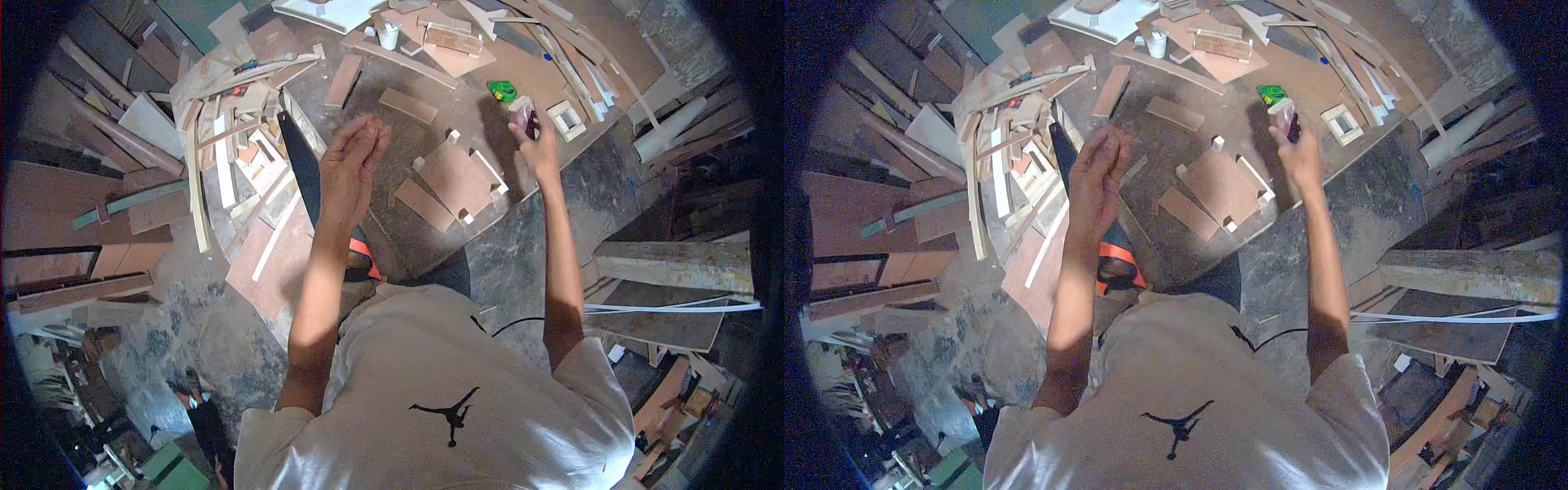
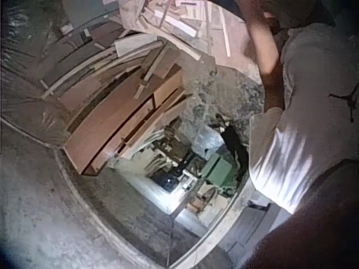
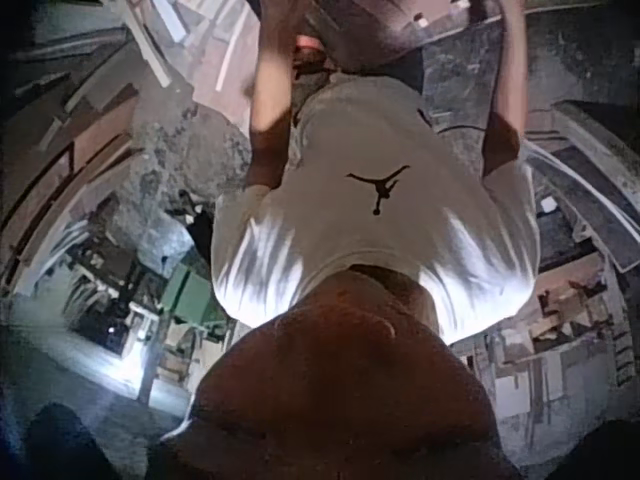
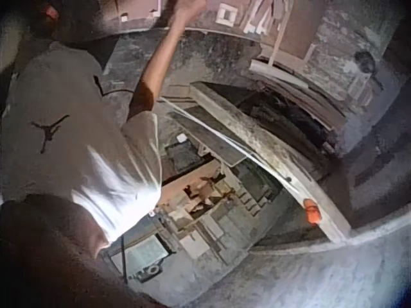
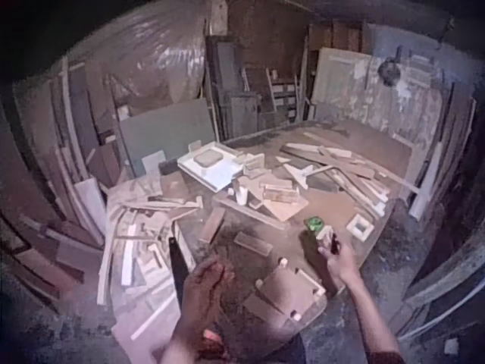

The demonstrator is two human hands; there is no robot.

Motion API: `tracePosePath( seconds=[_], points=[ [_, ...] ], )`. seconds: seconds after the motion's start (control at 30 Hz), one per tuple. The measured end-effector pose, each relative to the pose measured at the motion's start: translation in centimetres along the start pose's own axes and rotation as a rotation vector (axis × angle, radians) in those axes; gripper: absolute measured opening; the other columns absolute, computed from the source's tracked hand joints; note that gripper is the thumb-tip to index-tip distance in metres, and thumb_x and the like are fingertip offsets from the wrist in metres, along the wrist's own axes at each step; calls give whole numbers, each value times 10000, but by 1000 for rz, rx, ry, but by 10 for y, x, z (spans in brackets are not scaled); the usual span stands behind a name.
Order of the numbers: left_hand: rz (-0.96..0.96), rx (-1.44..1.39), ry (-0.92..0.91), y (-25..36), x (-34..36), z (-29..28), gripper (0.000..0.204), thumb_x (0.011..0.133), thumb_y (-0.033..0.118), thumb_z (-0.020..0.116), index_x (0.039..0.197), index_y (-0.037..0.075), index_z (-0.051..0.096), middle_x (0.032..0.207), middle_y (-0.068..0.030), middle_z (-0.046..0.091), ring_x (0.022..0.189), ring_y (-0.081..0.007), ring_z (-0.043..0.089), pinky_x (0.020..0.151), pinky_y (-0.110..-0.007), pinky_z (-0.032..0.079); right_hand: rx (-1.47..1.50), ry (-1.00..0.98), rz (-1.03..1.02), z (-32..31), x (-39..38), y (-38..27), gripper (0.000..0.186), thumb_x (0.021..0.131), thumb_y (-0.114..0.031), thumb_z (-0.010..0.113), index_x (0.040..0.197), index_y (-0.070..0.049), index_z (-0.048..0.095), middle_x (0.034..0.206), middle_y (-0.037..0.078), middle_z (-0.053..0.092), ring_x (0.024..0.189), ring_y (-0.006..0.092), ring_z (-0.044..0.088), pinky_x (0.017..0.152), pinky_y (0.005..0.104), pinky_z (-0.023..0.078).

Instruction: The recorder uses a pencil and hand saw to mark and cut wood pieces on a workshop bench.

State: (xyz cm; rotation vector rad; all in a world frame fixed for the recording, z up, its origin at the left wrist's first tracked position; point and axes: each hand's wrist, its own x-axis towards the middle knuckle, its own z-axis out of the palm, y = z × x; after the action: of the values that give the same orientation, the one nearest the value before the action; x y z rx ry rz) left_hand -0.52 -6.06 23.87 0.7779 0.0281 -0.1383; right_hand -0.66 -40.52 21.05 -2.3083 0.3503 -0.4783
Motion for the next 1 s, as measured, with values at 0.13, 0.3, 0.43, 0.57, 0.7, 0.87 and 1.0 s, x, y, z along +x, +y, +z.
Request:
tracePosePath(
  seconds=[0.13,0.3,0.43,0.57,0.7,0.87,1.0],
  points=[
    [-26,30,-53,-5,7,2,257,1023,13,603,1275,-29,630,1231,-153,676,1144,-249,685,1015,-318,590,-513,-135,2,32,48,123,731,826,-257,837,1455,-48,528,1255,259,661,1134,411,667,983,478,532],
    [-36,31,-79,-15,10,-9,243,1023,23,609,1261,-16,638,1195,-129,692,1105,-222,697,966,-289,600,-616,-244,18,67,60,172,619,830,-313,804,1363,-90,583,1225,231,665,1127,435,656,957,507,538],
    [-56,29,-30,-17,4,-8,226,1019,19,613,1241,-18,641,1191,-126,694,1095,-221,699,964,-292,596,-404,-50,-139,59,44,141,472,872,-307,759,1259,-64,642,1222,231,662,1095,456,648,938,521,528],
    [-63,105,-45,-22,-8,-9,216,1009,9,626,1222,-17,646,1206,-133,688,1106,-227,693,978,-307,586,20,89,-108,31,-13,5,199,923,-150,706,1074,-23,736,1081,218,725,990,384,705,890,448,547],
    [-100,133,-74,-31,-17,-22,220,1004,11,636,1224,-2,649,1212,-129,687,1114,-224,691,979,-305,579,242,-40,-347,21,-80,-87,209,911,-67,735,1114,-16,751,1088,120,766,992,255,728,888,364,560],
    [-116,197,-145,-34,-41,-21,207,1005,20,640,1210,24,669,1190,-96,697,1073,-165,673,943,-289,549,240,14,-484,34,-135,-119,229,886,-83,766,1110,-38,750,1082,122,757,1007,265,718,895,364,555],
    [-117,211,-212,-42,-62,-31,201,997,31,659,1196,39,685,1159,-57,709,1035,-116,644,901,-268,504,208,9,-505,41,-159,-124,198,860,-156,786,1052,-108,764,1033,97,744,1003,305,694,898,433,539]
  ],
)
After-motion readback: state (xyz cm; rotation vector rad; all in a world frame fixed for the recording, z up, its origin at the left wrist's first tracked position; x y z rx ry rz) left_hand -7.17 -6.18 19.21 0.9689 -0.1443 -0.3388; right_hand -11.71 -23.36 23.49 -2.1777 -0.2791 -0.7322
